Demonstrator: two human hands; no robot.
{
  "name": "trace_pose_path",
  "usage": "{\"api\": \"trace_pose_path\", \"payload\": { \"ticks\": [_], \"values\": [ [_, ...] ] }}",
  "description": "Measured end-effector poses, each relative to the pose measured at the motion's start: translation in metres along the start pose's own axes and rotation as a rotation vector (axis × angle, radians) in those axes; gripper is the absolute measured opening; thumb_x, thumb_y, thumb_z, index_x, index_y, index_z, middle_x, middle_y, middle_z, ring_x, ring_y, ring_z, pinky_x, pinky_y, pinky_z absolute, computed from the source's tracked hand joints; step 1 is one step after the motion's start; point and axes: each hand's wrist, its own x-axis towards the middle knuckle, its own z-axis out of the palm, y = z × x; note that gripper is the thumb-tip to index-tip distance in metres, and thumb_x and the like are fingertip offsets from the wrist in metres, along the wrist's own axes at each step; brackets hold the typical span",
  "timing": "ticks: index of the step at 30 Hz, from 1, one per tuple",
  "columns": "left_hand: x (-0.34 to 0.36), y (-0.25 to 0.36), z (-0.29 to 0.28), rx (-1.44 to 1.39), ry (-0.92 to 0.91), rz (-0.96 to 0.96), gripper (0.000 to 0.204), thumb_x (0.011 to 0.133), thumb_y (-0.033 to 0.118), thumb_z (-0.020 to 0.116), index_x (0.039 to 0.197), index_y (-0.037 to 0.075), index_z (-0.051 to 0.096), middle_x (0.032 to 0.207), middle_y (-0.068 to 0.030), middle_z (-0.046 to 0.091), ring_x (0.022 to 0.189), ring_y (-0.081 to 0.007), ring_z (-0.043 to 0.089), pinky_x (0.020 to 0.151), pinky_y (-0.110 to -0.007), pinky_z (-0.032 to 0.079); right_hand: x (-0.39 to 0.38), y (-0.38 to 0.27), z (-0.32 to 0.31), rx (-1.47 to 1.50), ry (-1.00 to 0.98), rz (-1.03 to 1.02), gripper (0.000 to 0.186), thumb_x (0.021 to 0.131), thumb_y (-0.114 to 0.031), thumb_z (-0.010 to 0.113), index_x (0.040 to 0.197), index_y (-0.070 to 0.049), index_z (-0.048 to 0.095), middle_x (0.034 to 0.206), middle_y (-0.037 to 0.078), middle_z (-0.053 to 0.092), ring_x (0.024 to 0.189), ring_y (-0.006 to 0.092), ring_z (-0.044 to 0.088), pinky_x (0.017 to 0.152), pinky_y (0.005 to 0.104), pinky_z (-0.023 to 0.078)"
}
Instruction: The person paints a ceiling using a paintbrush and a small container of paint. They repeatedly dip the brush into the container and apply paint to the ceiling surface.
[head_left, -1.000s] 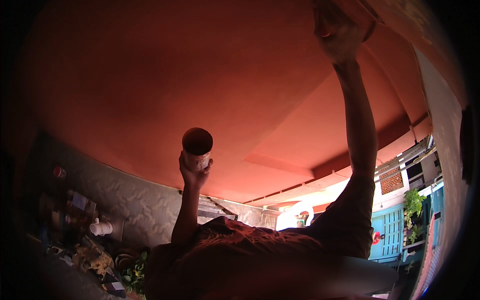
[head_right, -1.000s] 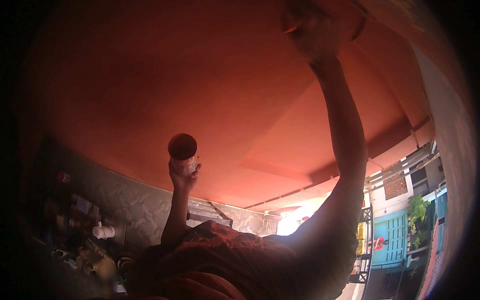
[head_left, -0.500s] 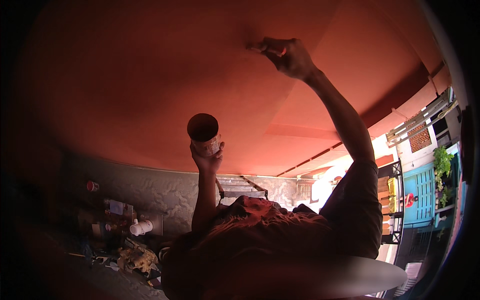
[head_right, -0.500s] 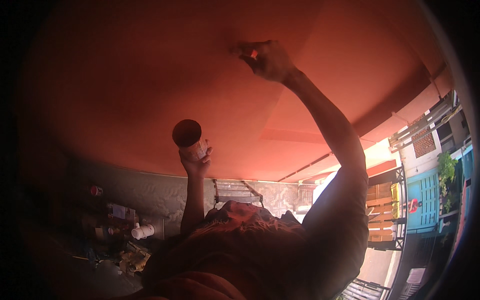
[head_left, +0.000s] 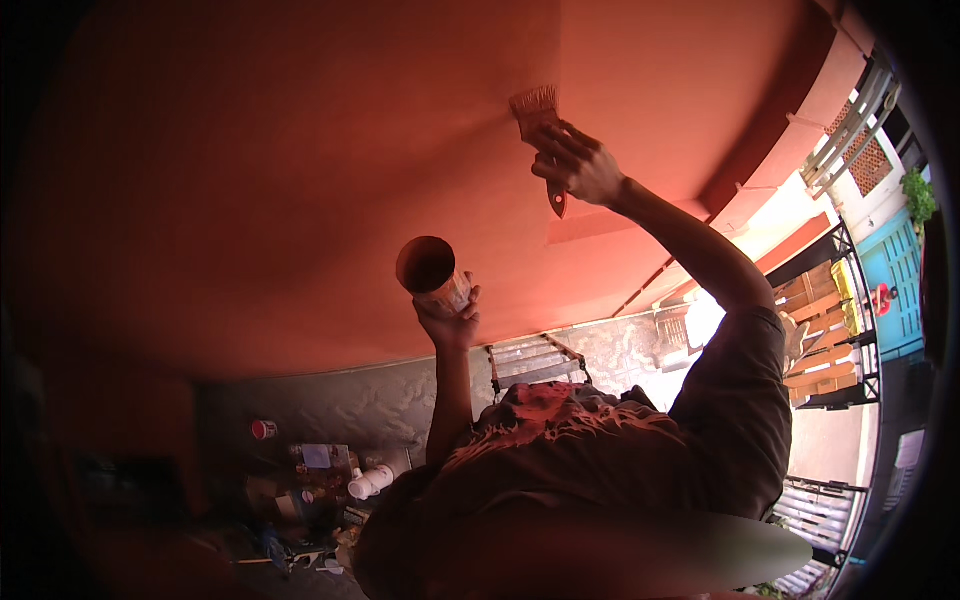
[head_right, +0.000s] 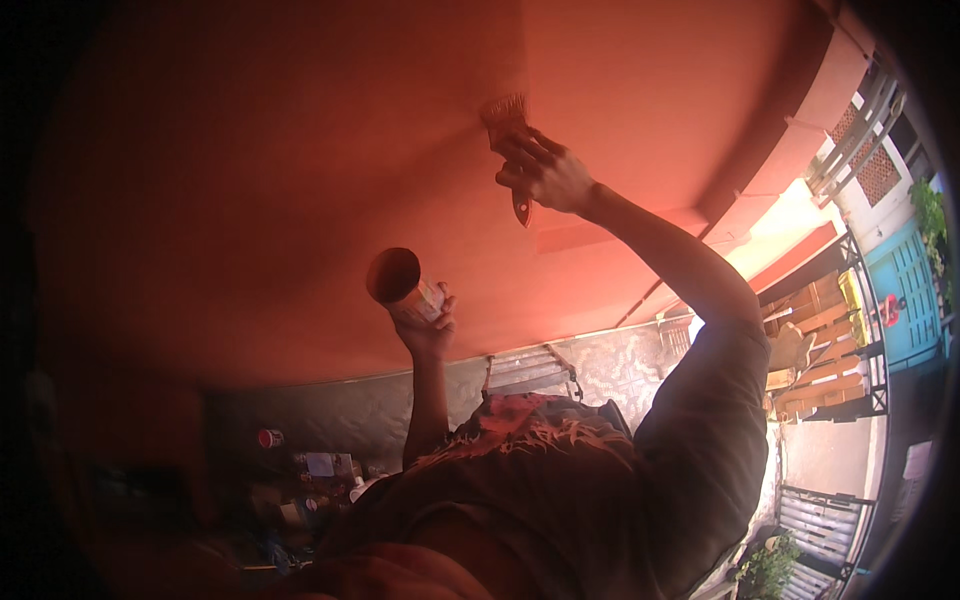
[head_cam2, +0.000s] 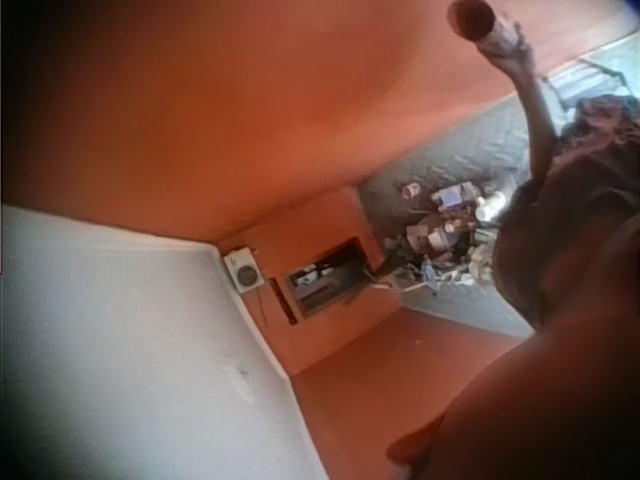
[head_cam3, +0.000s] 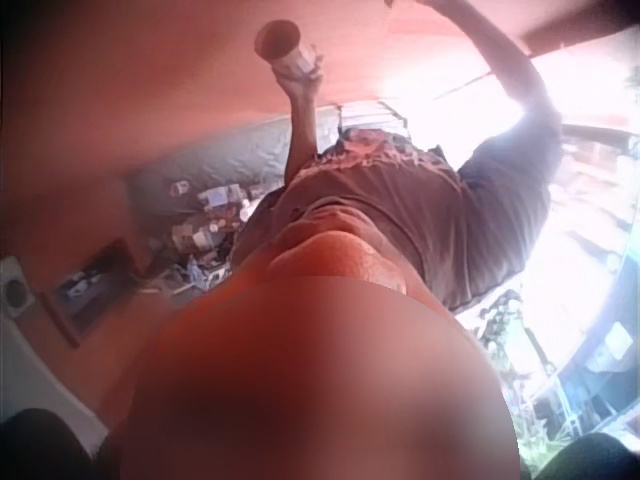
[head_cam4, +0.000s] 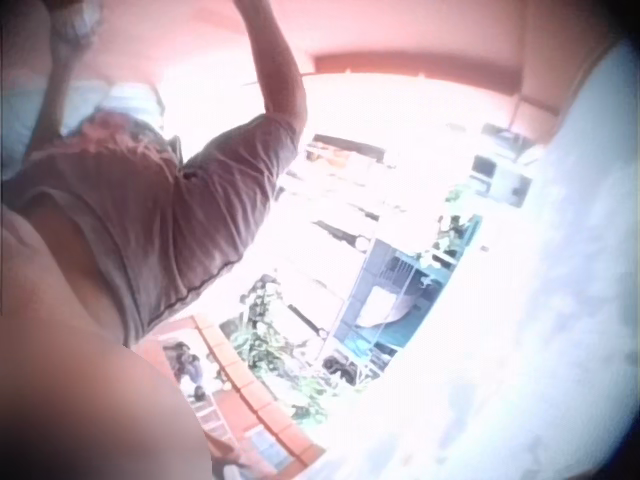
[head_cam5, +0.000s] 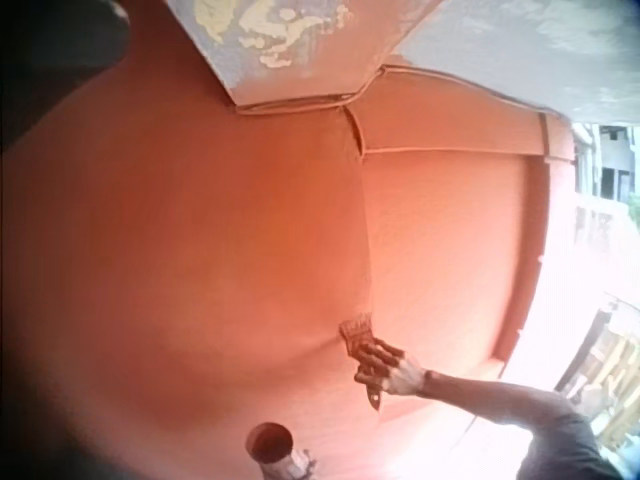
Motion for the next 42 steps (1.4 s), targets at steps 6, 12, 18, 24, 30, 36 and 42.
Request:
{"api": "trace_pose_path", "payload": {
  "ticks": [6, 12, 18, 24, 30, 36, 42],
  "values": [
    [0.003, -0.001, 0.000, -0.017, 0.006, -0.082, 0.070, 0.093, 0.064, 0.058, 0.136, 0.009, 0.057, 0.123, -0.0209, 0.057, 0.093, -0.0306, 0.051, 0.056, -0.026, 0.051, 0.009, 0.017, -0.006, 0.422, -0.167, 0.325, 0.015, 0.082, -0.012, 0.069, 0.095, -0.020, 0.069, 0.103, -0.007, 0.074, 0.081, 0.0210, 0.072, 0.069, 0.0379, 0.058],
    [0.003, -0.005, 0.008, -0.041, 0.046, -0.123, 0.064, 0.091, 0.058, 0.059, 0.132, 0.009, 0.057, 0.121, -0.0200, 0.059, 0.091, -0.0326, 0.053, 0.052, -0.027, 0.050, 0.128, 0.116, -0.120, 0.386, -0.031, 0.432, 0.016, 0.095, -0.009, 0.068, 0.109, -0.002, 0.073, 0.103, 0.016, 0.077, 0.092, 0.0308, 0.077, 0.079, 0.0380, 0.063],
    [0.007, -0.009, 0.013, 0.003, 0.054, -0.132, 0.064, 0.091, 0.059, 0.059, 0.132, 0.010, 0.057, 0.120, -0.0197, 0.059, 0.090, -0.0322, 0.053, 0.050, -0.026, 0.049, 0.112, 0.132, -0.097, 0.119, 0.442, 0.117, 0.015, 0.088, -0.012, 0.072, 0.103, -0.009, 0.070, 0.112, 0.009, 0.074, 0.096, 0.0301, 0.072, 0.079, 0.0415, 0.061],
    [0.003, -0.012, 0.014, 0.021, 0.109, -0.083, 0.066, 0.091, 0.060, 0.057, 0.133, 0.009, 0.056, 0.119, -0.0203, 0.058, 0.089, -0.0321, 0.053, 0.051, -0.027, 0.049, -0.013, 0.042, -0.002, 0.188, 0.048, 0.059, 0.014, 0.072, -0.016, 0.077, 0.081, -0.015, 0.066, 0.134, 0.001, 0.064, 0.121, 0.0204, 0.064, 0.112, 0.0379, 0.051],
    [0.006, -0.021, 0.016, 0.065, 0.167, -0.063, 0.067, 0.091, 0.062, 0.058, 0.132, 0.009, 0.056, 0.117, -0.0200, 0.058, 0.088, -0.0303, 0.052, 0.052, -0.026, 0.050, -0.008, 0.042, -0.024, 0.547, -0.584, 0.188, 0.019, 0.076, -0.009, 0.071, 0.093, -0.012, 0.066, 0.094, -0.003, 0.072, 0.091, 0.0224, 0.073, 0.074, 0.0370, 0.060],
    [0.007, -0.030, 0.024, 0.032, 0.125, -0.033, 0.067, 0.090, 0.063, 0.059, 0.129, 0.008, 0.058, 0.117, -0.0196, 0.057, 0.088, -0.0290, 0.051, 0.051, -0.025, 0.049, 0.112, 0.179, -0.078, 0.876, -0.116, 0.470, 0.011, 0.083, -0.012, 0.068, 0.093, -0.009, 0.064, 0.096, 0.005, 0.071, 0.088, 0.0257, 0.067, 0.075, 0.0405, 0.054],
    [0.021, -0.043, 0.029, 0.003, 0.001, -0.030, 0.062, 0.091, 0.051, 0.063, 0.133, 0.005, 0.059, 0.122, -0.0203, 0.057, 0.090, -0.0268, 0.050, 0.059, -0.026, 0.051, 0.163, 0.240, -0.151, 0.392, 0.418, 0.169, 0.017, 0.091, -0.013, 0.071, 0.107, -0.007, 0.072, 0.095, 0.013, 0.077, 0.082, 0.0335, 0.074, 0.067, 0.0437, 0.058]
  ]
}}
